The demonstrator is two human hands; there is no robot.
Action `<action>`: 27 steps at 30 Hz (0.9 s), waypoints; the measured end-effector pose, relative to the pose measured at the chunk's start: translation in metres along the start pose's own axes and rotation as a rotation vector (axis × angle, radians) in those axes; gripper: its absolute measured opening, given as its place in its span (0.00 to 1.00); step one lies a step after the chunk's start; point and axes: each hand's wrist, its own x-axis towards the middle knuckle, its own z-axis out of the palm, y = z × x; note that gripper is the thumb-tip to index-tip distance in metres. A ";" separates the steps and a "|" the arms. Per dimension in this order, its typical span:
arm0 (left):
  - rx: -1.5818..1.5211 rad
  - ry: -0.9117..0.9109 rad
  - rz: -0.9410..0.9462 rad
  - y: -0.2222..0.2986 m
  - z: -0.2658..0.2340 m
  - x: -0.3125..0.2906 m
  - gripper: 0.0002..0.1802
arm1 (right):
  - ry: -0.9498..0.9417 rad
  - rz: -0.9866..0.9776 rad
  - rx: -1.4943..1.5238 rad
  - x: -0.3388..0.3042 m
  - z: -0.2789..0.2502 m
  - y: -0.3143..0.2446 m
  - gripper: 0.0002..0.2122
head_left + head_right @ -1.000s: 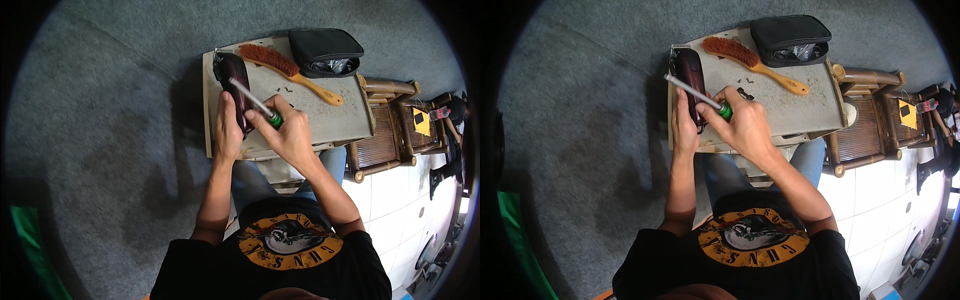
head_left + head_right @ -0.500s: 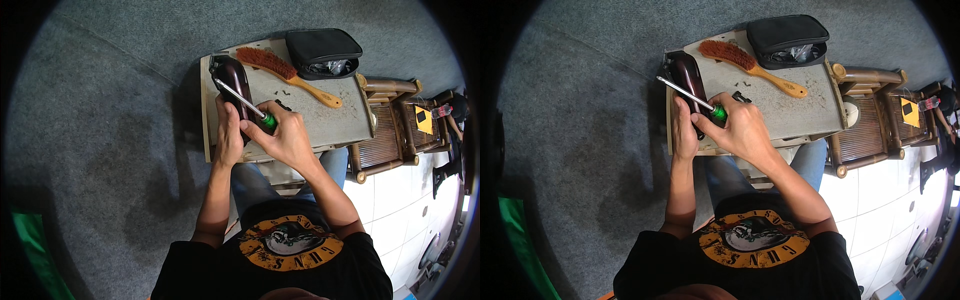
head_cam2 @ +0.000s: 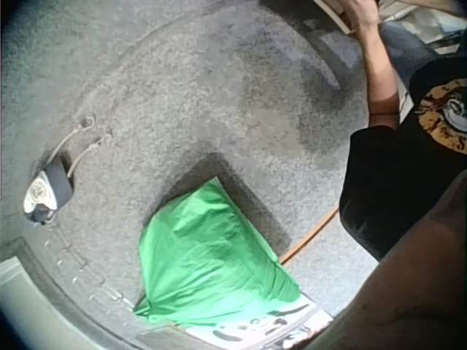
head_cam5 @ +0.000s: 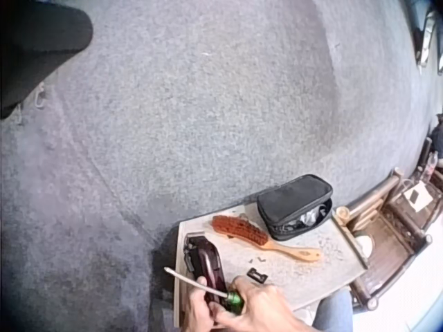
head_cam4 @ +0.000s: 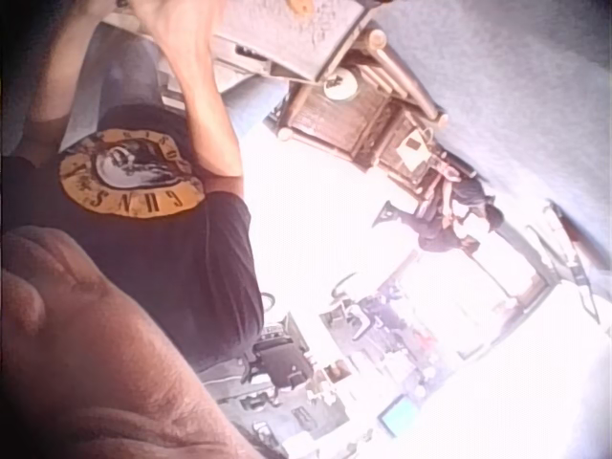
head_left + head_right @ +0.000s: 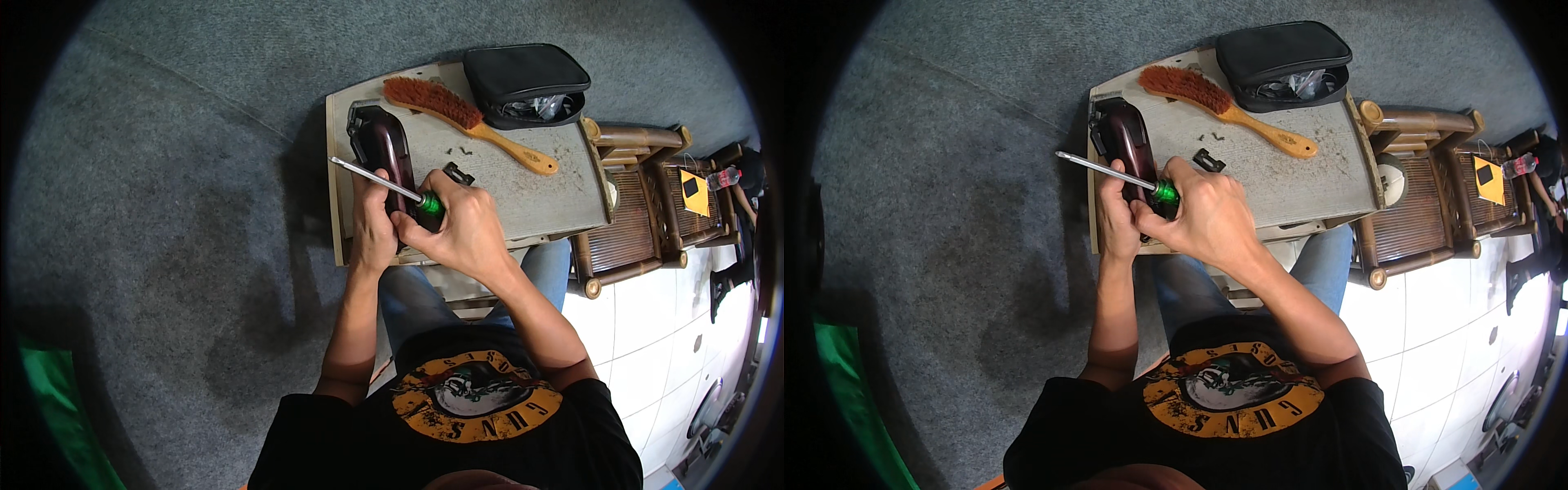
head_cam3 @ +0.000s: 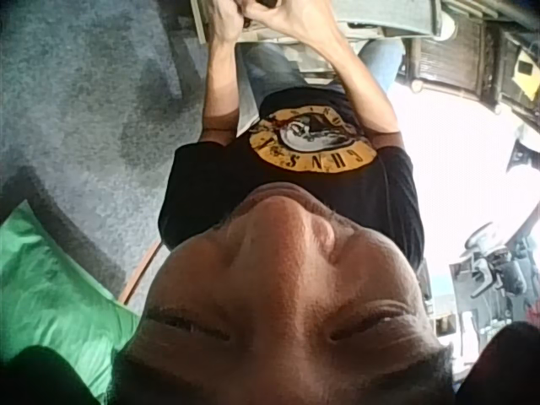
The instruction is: The person unzips a small black case, removes various components, and uses a screwdriver to remove screws from a set of hair clippers.
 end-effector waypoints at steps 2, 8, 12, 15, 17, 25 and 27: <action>0.056 -0.062 0.043 0.011 -0.003 0.001 0.17 | 0.004 0.005 0.005 0.000 0.000 0.002 0.20; 0.124 0.061 0.183 0.035 0.003 0.006 0.22 | -0.007 0.014 0.054 0.001 -0.001 0.003 0.20; -0.288 0.084 -0.161 0.053 0.008 0.015 0.23 | 0.009 0.039 0.100 0.001 0.000 0.006 0.20; -0.477 0.086 -0.314 0.054 0.004 0.021 0.26 | 0.053 0.076 0.152 0.001 0.001 0.005 0.20; -0.535 0.106 -0.337 0.051 0.001 0.019 0.27 | 0.084 0.095 0.197 0.003 0.002 0.005 0.19; -0.695 0.193 -0.423 0.082 0.001 0.024 0.37 | 0.107 0.192 0.149 0.013 0.004 0.007 0.22; -0.819 0.181 -0.411 0.087 -0.003 0.026 0.37 | 0.092 0.231 0.148 0.015 0.003 0.007 0.22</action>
